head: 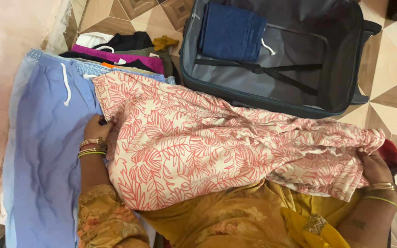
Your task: The person opens a suitcase and then folds a pair of blue jeans and a patterned pink garment by hand before placing them into the suitcase.
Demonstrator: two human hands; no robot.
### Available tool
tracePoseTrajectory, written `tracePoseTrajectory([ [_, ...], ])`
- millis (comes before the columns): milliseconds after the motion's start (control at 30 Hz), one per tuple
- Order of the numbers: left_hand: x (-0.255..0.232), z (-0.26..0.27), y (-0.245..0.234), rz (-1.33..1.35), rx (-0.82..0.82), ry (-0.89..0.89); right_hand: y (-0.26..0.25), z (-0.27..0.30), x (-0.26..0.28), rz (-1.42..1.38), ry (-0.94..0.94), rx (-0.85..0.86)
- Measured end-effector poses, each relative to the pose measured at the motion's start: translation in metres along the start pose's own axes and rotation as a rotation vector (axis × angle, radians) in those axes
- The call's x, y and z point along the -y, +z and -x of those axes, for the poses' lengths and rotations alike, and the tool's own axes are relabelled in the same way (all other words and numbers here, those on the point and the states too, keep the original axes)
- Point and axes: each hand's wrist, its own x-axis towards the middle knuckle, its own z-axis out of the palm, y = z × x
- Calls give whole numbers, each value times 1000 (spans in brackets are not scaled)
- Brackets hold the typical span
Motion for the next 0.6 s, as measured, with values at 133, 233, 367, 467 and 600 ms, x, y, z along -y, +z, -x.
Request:
tracePoseTrajectory([
  [133, 4, 8, -1, 11, -296, 374, 0, 0, 1, 67, -23, -10],
  [233, 3, 17, 0, 275, -407, 390, -2, 2, 0, 81, -36, -10],
  [367, 4, 25, 3, 380, -437, 329, 1, -2, 3, -29, 6, 23],
  [467, 9, 23, -1, 287, -471, 240, 2, -3, 4, -5, 10, 20],
  [600, 7, 18, -6, -75, -392, 89, -1, 0, 2, 118, -73, 13],
])
